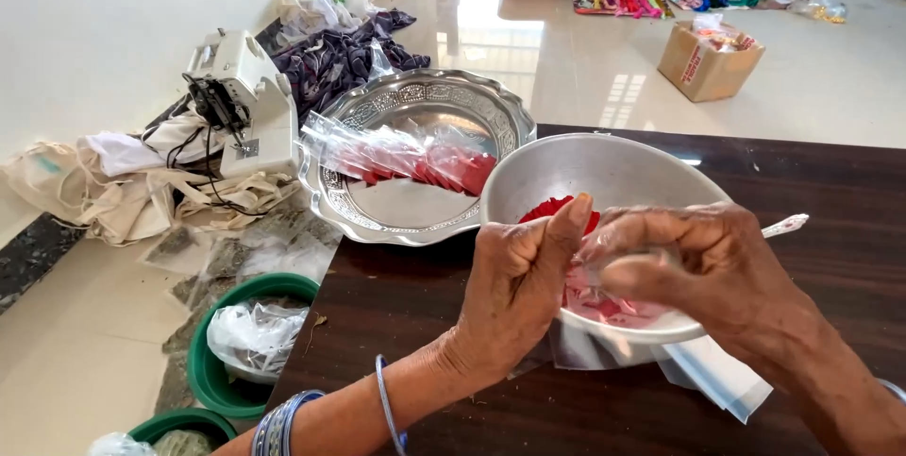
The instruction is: The person fills small plastic bags with red powder from a bowl using a spoon, and then seals each bag by hand.
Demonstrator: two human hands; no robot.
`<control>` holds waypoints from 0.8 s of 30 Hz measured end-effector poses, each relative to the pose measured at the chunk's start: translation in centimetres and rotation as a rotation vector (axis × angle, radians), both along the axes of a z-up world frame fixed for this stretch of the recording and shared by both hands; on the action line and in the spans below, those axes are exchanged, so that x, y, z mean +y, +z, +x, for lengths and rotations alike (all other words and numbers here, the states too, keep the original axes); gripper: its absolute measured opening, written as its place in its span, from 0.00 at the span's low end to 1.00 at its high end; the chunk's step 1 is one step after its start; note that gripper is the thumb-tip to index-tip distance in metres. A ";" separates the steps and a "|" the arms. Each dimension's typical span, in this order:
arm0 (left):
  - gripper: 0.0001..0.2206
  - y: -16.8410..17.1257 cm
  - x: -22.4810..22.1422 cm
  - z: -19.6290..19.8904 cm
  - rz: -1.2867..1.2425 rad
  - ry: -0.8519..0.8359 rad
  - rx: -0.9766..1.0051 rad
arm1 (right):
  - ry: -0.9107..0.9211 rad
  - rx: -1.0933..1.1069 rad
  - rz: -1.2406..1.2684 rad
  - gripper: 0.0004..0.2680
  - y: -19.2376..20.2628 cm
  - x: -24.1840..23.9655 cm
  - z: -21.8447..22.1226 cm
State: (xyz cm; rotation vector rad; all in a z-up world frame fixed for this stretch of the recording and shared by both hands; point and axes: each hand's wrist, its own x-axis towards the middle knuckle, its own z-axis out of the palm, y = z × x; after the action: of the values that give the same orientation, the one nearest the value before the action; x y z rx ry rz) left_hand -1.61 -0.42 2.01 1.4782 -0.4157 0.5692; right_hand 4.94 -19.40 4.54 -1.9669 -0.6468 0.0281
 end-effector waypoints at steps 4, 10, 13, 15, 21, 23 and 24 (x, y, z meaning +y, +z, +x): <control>0.25 0.8 0.0 -0.4 0.113 0.003 -0.045 | 0.171 0.316 0.097 0.10 0.9 0.5 -0.5; 0.26 0.7 0.7 -0.2 0.246 0.019 -0.037 | 0.166 0.351 0.091 0.07 1.2 1.0 -0.9; 0.31 0.1 1.0 0.4 0.225 0.017 0.057 | 0.040 0.252 0.021 0.04 1.6 1.5 -1.7; 0.33 0.3 1.1 0.5 0.188 0.005 0.117 | 0.026 0.208 0.015 0.04 1.5 1.5 -2.0; 0.34 1.1 1.4 0.9 0.004 -0.091 0.289 | -0.042 0.012 0.068 0.05 0.6 1.0 -2.0; 0.30 1.1 1.4 1.1 -0.019 -0.132 0.239 | -0.108 -0.043 0.028 0.08 0.4 0.9 -1.9; 0.30 1.0 1.5 1.2 -0.018 -0.133 0.239 | -0.110 -0.043 0.029 0.08 0.1 0.8 -1.8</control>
State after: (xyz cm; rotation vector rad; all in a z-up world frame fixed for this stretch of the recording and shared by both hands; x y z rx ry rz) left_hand -0.45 1.03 2.99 1.4684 -0.3175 0.2859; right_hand 3.12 -18.56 4.59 -1.9767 -0.5631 -0.0909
